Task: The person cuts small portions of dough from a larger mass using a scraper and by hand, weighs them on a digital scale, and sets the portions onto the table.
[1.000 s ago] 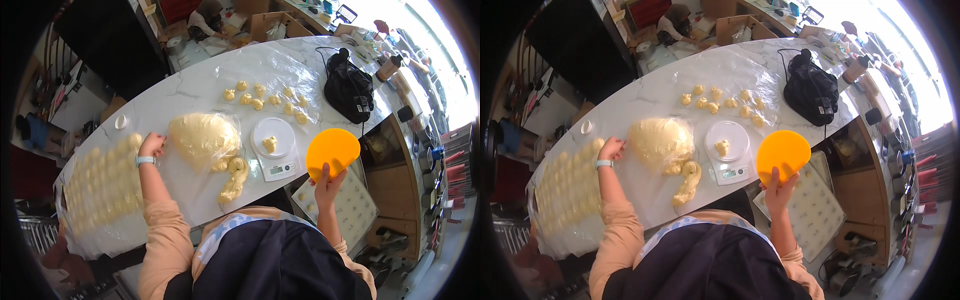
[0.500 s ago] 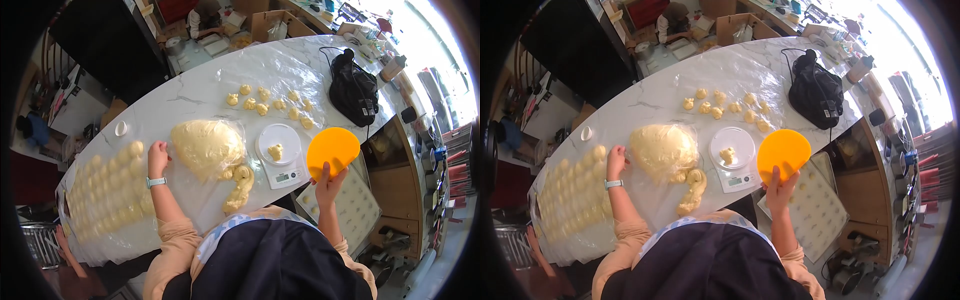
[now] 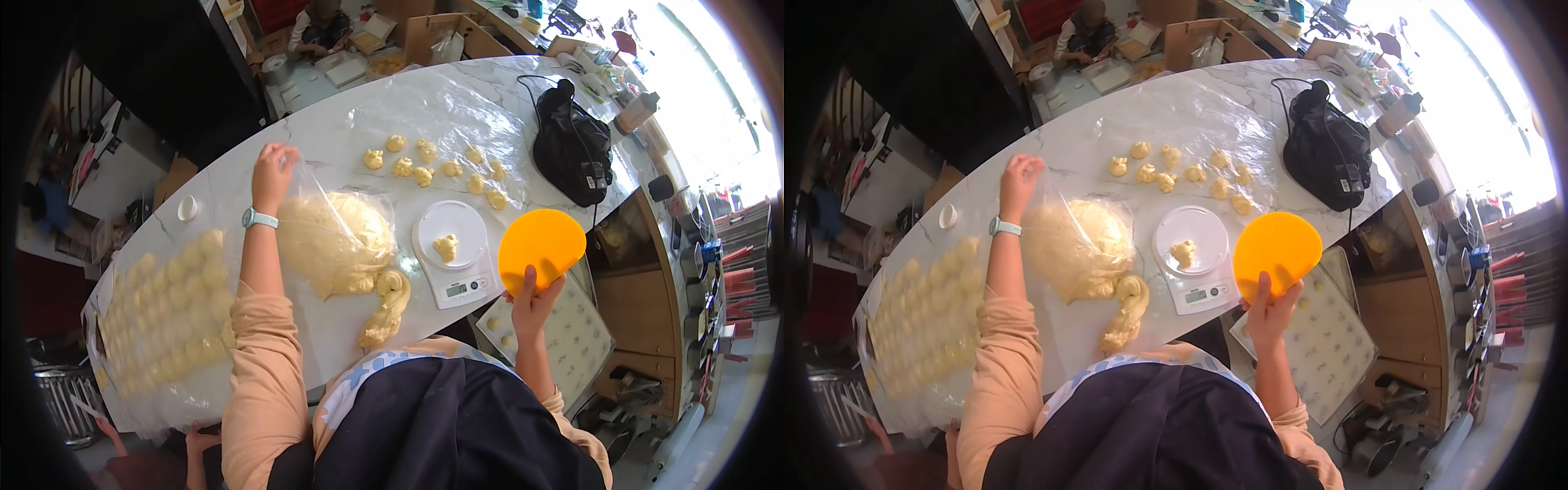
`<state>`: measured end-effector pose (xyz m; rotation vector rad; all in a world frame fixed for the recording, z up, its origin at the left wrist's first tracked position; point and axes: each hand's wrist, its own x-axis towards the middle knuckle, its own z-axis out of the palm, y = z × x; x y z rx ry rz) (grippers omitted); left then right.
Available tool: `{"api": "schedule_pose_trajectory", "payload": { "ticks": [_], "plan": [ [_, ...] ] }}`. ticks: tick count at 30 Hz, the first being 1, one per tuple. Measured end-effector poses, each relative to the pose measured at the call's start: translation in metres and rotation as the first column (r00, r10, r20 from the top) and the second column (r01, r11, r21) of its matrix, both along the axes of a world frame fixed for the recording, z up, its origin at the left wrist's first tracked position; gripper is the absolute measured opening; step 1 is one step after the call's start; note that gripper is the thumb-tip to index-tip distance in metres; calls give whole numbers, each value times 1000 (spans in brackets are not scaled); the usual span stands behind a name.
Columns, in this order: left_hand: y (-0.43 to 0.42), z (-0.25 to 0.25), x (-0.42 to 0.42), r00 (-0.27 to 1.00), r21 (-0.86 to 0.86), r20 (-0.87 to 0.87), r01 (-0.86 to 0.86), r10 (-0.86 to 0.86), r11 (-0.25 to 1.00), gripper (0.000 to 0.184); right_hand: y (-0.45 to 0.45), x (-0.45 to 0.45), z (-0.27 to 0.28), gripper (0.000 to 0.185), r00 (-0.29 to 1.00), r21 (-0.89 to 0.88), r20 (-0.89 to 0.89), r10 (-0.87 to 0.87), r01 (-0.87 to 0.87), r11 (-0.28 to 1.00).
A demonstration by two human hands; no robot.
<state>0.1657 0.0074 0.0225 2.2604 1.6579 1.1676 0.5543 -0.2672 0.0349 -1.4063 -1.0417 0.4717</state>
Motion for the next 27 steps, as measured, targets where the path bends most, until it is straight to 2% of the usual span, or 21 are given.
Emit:
{"api": "schedule_pose_trajectory", "payload": {
  "ticks": [1,2,4,7,10,13,16,19,22,25,27],
  "plan": [
    [10,-23,-8,1000,-177,4,-5,6,984,22,-1,2,-1,24,1000,0,5,-2,2,1000],
    [14,-43,-13,985,-259,157,-24,67,966,26,-1,2,0,24,1000,4,15,-10,10,1000],
    [12,-69,-18,879,-423,427,-14,213,906,35,-2,3,4,24,999,13,35,-32,32,999],
    [-5,-43,-22,937,-474,337,84,93,876,43,-4,6,0,24,999,24,28,-45,45,999],
    [-34,-44,-2,983,-498,34,172,-179,850,55,-3,6,-7,26,997,3,-44,-69,69,998],
    [-45,-31,5,980,-588,-145,26,-137,808,62,0,0,2,27,999,12,2,-44,44,999],
    [-49,-4,4,999,-791,-22,6,-39,612,64,-4,1,6,29,1000,31,5,-26,25,999],
    [-43,-13,-3,995,-701,66,-6,73,713,63,-12,6,8,29,999,36,-6,-37,38,999],
    [-36,-40,-13,986,-517,-167,-62,-29,854,62,-22,13,9,23,997,15,30,-70,69,997],
    [-52,-5,2,986,-701,-158,-152,56,697,65,-33,20,9,20,997,-4,39,-70,70,998],
    [-48,-14,-7,988,-743,40,-72,151,666,68,-37,22,10,20,997,-5,37,-61,61,998]
  ]
}}
